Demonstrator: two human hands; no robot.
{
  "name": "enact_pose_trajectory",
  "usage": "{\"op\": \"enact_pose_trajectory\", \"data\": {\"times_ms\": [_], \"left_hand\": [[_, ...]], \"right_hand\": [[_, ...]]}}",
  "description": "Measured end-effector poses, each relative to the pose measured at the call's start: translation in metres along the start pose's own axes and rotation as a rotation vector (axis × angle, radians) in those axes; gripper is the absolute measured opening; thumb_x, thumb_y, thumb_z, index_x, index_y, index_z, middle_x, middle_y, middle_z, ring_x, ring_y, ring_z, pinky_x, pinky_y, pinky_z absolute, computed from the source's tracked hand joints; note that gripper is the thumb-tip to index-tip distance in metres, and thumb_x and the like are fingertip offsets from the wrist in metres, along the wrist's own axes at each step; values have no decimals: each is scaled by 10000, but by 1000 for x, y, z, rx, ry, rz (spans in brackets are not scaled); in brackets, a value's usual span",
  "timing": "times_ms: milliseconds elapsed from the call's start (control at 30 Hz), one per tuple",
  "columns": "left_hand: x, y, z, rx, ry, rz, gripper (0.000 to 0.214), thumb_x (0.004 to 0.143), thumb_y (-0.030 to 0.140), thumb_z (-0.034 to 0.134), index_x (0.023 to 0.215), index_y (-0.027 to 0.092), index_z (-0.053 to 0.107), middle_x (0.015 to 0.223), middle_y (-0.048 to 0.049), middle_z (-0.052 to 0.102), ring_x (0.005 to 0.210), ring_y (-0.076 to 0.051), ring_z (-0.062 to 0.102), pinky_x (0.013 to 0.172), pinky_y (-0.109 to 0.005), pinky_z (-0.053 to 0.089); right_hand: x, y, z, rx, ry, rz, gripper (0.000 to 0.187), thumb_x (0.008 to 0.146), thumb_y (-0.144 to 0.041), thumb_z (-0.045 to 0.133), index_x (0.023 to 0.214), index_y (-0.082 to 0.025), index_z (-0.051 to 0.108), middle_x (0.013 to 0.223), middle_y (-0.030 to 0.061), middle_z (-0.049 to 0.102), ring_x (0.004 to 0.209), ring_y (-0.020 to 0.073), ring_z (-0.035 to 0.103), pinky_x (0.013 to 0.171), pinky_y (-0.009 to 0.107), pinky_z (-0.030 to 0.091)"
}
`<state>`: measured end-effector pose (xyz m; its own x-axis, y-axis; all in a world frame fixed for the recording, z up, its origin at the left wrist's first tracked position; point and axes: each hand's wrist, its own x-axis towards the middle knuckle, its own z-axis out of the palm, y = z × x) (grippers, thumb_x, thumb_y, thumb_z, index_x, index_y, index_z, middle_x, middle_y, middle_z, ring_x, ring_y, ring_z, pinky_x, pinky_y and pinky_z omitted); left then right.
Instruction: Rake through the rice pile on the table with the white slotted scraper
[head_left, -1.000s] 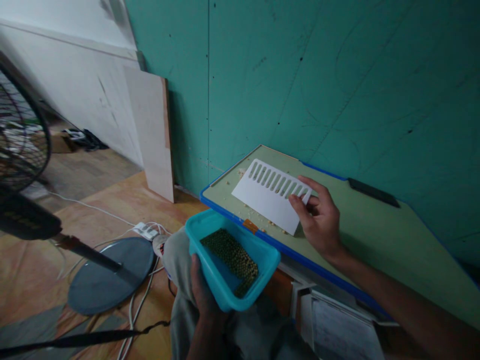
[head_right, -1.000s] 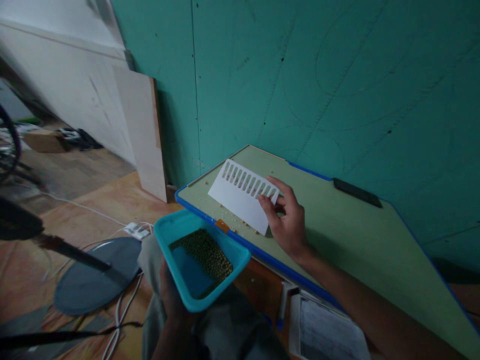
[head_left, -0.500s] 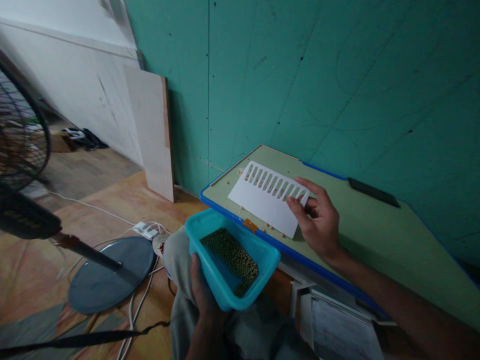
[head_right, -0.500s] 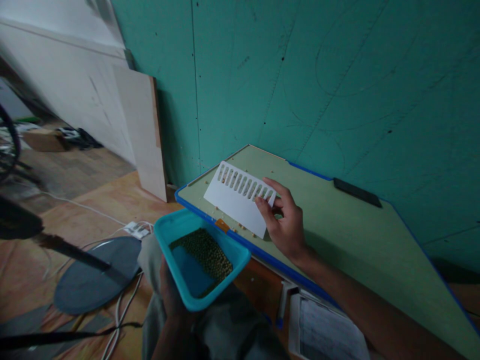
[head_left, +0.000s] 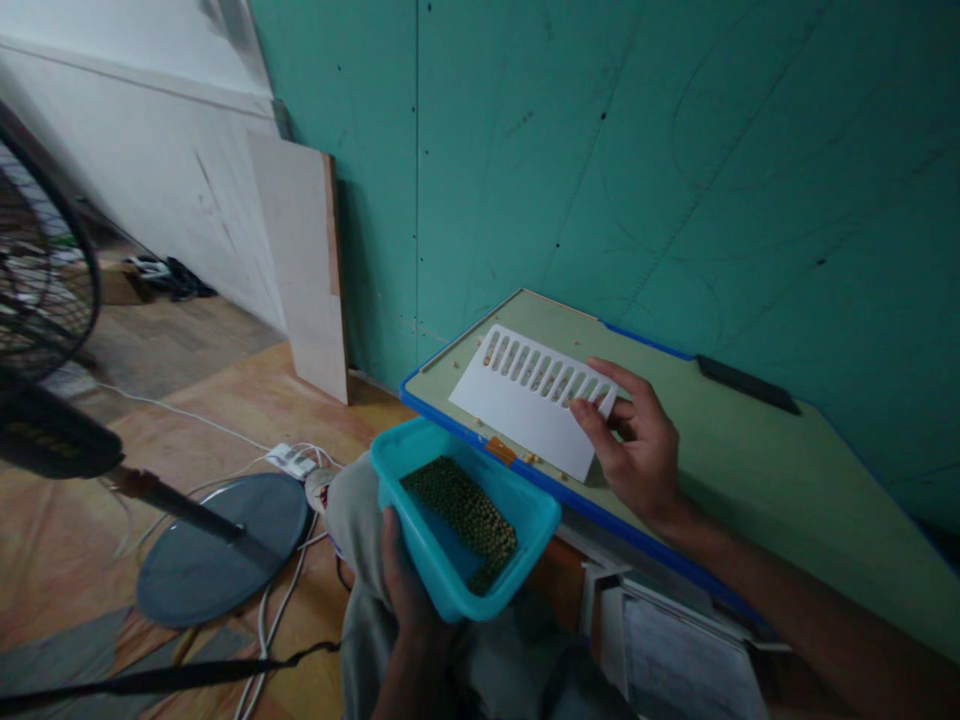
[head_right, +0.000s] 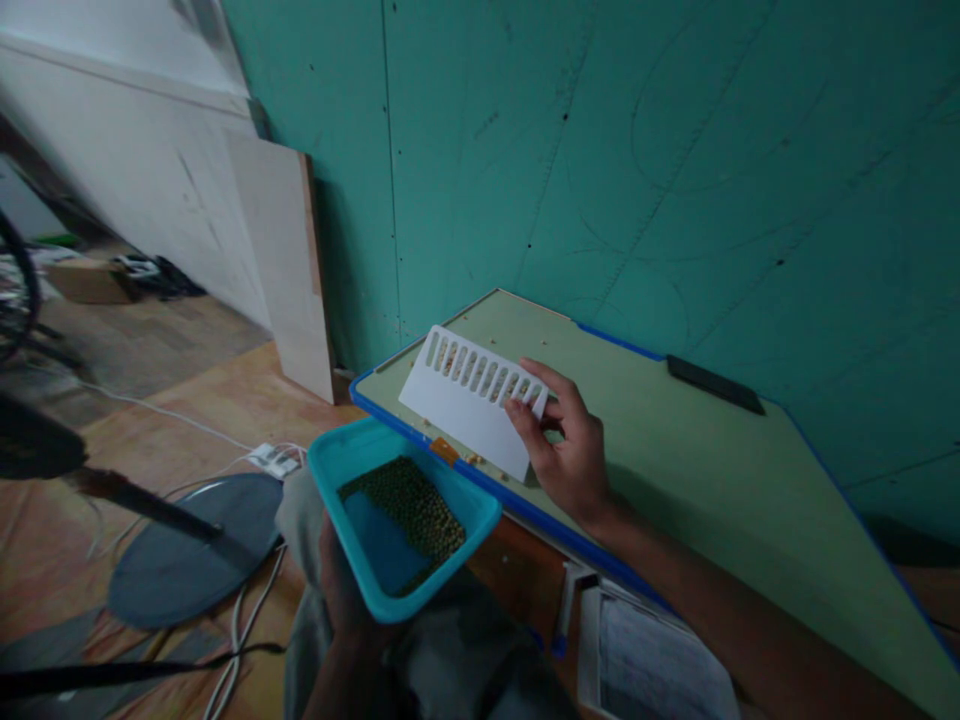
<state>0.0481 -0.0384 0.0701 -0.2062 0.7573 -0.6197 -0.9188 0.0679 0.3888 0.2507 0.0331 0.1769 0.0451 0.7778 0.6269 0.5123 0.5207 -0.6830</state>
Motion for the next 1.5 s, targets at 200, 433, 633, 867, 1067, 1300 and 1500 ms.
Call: {"op": "enact_pose_trajectory", "data": {"times_ms": [200, 433, 633, 867, 1067, 1300, 1500], "left_hand": [[-2, 0, 4, -11, 23, -5, 258, 999, 481, 580, 1019, 294, 758, 860, 1, 804, 1109, -285, 742, 1014, -459, 587], [1, -2, -2, -7, 9, 27, 338, 960, 512, 653, 1186, 284, 759, 901, -13, 813, 1142, -275, 732, 1073, -429, 537], [8, -4, -7, 46, 22, 60, 347, 932, 550, 677, 1153, 296, 758, 870, 2, 815, 1052, -251, 758, 993, -389, 583], [0, -1, 5, 18, 65, 38, 309, 987, 497, 610, 1113, 273, 781, 826, 13, 810, 1092, -243, 750, 1087, -399, 519], [-2, 0, 7, -22, 60, 16, 269, 990, 487, 604, 1038, 286, 776, 829, 9, 813, 1108, -259, 750, 1094, -444, 517], [-3, 1, 6, 12, 49, 21, 277, 978, 514, 612, 965, 287, 771, 784, 22, 801, 1066, -254, 761, 1031, -405, 566], [0, -1, 3, 44, 26, 63, 273, 966, 503, 645, 1079, 290, 773, 855, 16, 813, 1059, -232, 760, 997, -356, 579]], "right_hand": [[0, 0, 0, 8, -3, -21, 467, 925, -327, 741, 1377, -291, 630, 888, 10, 808, 614, 159, 716, 546, 274, 595], [-1, 1, 0, 8, -4, -25, 468, 924, -325, 746, 1377, -290, 634, 902, 15, 813, 633, 162, 726, 546, 272, 595], [-1, -1, -1, 11, -15, -35, 467, 924, -314, 747, 1377, -297, 636, 909, 7, 817, 633, 151, 727, 571, 260, 607], [-1, -2, -1, 28, -15, -41, 472, 924, -299, 750, 1381, -306, 633, 919, -4, 821, 638, 142, 724, 592, 256, 614], [-2, -2, 0, 47, -20, -44, 468, 926, -293, 747, 1379, -297, 632, 927, 0, 821, 659, 147, 734, 598, 257, 622], [-2, -2, -1, 36, -27, -40, 474, 926, -318, 748, 1384, -295, 628, 935, 9, 818, 669, 166, 750, 618, 286, 647], [-2, -3, -2, 18, -44, -29, 475, 929, -360, 739, 1386, -289, 626, 939, 30, 816, 664, 191, 757, 587, 313, 651]]}}
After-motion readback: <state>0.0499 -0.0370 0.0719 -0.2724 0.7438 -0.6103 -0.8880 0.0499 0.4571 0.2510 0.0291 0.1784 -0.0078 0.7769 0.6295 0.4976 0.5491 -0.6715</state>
